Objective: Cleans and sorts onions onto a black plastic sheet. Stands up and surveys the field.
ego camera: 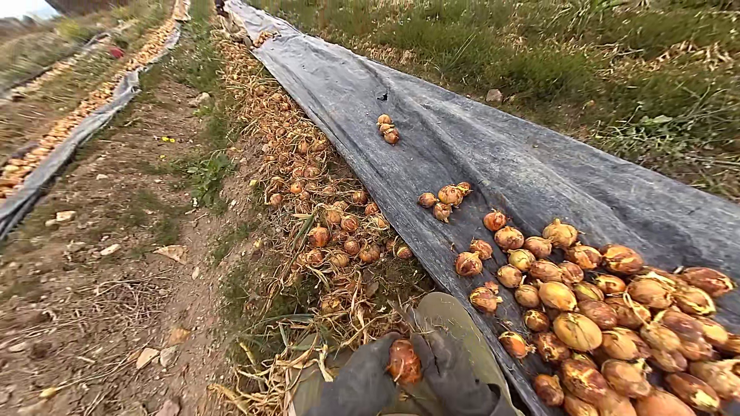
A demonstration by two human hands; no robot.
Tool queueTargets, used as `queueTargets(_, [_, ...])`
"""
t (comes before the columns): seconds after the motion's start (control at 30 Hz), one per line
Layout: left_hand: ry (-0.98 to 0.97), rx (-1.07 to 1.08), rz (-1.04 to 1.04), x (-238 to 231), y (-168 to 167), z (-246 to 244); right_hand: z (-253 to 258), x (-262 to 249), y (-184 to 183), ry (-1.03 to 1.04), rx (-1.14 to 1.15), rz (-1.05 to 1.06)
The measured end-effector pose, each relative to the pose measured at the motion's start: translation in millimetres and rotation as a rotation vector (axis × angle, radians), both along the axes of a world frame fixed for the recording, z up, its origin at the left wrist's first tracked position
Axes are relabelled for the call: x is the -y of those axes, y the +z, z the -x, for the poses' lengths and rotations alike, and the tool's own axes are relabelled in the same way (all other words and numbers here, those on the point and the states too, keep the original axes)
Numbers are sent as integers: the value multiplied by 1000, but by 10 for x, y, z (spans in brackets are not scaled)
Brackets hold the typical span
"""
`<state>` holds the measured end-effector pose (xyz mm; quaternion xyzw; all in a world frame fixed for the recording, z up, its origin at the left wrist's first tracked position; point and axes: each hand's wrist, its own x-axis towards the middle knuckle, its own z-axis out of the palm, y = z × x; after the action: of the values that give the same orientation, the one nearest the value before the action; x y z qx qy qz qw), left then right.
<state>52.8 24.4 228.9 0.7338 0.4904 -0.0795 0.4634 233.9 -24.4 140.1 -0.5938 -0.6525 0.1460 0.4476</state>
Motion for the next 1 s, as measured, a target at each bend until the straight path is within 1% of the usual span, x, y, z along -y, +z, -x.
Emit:
queueTargets(0.03, [28,40,66,61,-18,27,-29,-11,9,-35,41,-86])
queueTargets(0.07, [71,74,110,110,-20,60,-52,-21,41,-72,9,-111])
queueTargets(0.1, [124,96,134,148,-22,92,-60,-22,56,-119,-97,-90])
queueTargets(0.17, [187,93,119,147,35,127,-96,1,89,-189,-388,140])
queueTargets(0.2, [193,69,60,125,72,129,-148,11,78,-214,-424,250])
queueTargets(0.23, [183,29,-26,95,126,109,-222,38,58,-201,-356,368])
queueTargets(0.27, [147,-29,-117,59,207,64,-303,70,65,-137,-235,526])
queueTargets(0.3, [91,-90,-197,21,295,3,-360,84,77,-22,-126,685])
queueTargets(0.33, [23,-153,-264,-11,368,-70,-367,93,64,87,-69,778])
queueTargets(0.37, [-50,-232,-295,-35,415,-154,-339,104,65,162,-71,826])
queueTargets(0.4, [-106,-300,-307,-48,413,-235,-301,109,83,201,-133,857])
queueTargets(0.43, [-140,-344,-287,-54,380,-311,-256,103,83,196,-250,863])
queueTargets(0.5, [-206,-405,-206,-40,253,-428,-174,80,39,131,-523,911])
queueTargets(0.53, [-242,-414,-172,-34,175,-467,-164,79,21,111,-613,944])
queueTargets(0.6, [-291,-383,-147,-71,42,-505,-192,70,2,112,-629,936])
queueTargets(0.63, [-270,-375,-134,-116,61,-501,-208,49,-9,128,-558,856])
queueTargets(0.67, [-203,-408,-109,-187,138,-482,-244,11,1,142,-425,744])
queueTargets(0.7, [-108,-485,-48,-273,277,-471,-300,-55,17,134,-267,590])
queueTargets(0.73, [-14,-566,31,-368,390,-434,-354,-153,42,77,-150,425])
queueTargets(0.77, [68,-569,133,-509,398,-312,-431,-280,112,11,-96,328])
queueTargets(0.8, [121,-463,85,-639,132,-21,-532,-415,206,-34,-71,325])
queueTargets(0.83, [212,-253,30,-762,-246,324,-637,-532,293,-63,-82,386])
queueTargets(0.87, [348,-3,60,-907,-567,615,-725,-623,331,-89,-114,445])
queueTargets(0.9, [549,230,111,-1060,-788,808,-779,-682,319,-116,-158,475])
queueTargets(0.93, [817,363,102,-1227,-938,892,-806,-708,256,-137,-212,492])
queueTargets(0.97, [1036,324,20,-1411,-1073,925,-805,-701,186,-143,-259,517])
queueTargets(1.0, [1124,135,-81,-1566,-1235,956,-786,-663,130,-135,-287,566])
